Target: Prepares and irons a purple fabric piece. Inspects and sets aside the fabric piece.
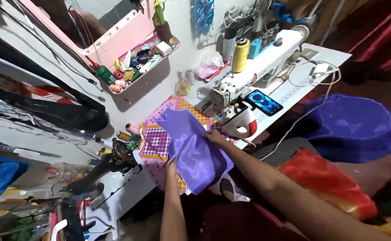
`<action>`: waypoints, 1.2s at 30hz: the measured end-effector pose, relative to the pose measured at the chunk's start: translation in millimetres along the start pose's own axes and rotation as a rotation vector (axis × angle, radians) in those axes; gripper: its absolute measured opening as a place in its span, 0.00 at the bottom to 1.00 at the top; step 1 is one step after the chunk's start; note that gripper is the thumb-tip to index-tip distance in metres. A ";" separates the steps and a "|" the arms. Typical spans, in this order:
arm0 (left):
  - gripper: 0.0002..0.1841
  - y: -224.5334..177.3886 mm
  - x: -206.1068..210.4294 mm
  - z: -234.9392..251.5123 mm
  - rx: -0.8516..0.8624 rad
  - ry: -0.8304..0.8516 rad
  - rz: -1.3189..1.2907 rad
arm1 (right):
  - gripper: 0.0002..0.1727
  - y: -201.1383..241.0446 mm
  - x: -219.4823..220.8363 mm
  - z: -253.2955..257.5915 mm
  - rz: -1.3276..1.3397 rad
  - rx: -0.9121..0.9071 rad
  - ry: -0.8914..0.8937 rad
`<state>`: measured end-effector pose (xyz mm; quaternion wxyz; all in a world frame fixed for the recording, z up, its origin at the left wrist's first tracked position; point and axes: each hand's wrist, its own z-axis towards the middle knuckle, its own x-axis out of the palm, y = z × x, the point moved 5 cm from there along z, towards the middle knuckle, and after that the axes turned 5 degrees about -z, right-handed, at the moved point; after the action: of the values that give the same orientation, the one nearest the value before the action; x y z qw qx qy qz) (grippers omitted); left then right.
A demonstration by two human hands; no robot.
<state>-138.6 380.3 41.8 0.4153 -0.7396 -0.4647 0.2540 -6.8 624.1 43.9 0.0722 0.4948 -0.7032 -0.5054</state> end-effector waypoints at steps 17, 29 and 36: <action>0.13 -114.4 -36.8 -180.4 0.443 0.593 -0.073 | 0.10 21.5 -65.2 -272.8 0.636 -0.422 -0.190; 0.41 -70.6 97.1 -266.8 0.294 1.159 0.170 | 0.44 -76.2 -132.0 -444.6 0.709 -0.360 -0.415; 0.15 45.0 193.6 -258.3 -0.096 1.273 0.575 | 0.03 -180.9 -119.3 -432.1 0.752 -0.010 -0.566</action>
<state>164.6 446.4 141.4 0.4899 -0.8558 0.0720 -0.1496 425.6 439.7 156.9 0.0582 0.0483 -0.8232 -0.5626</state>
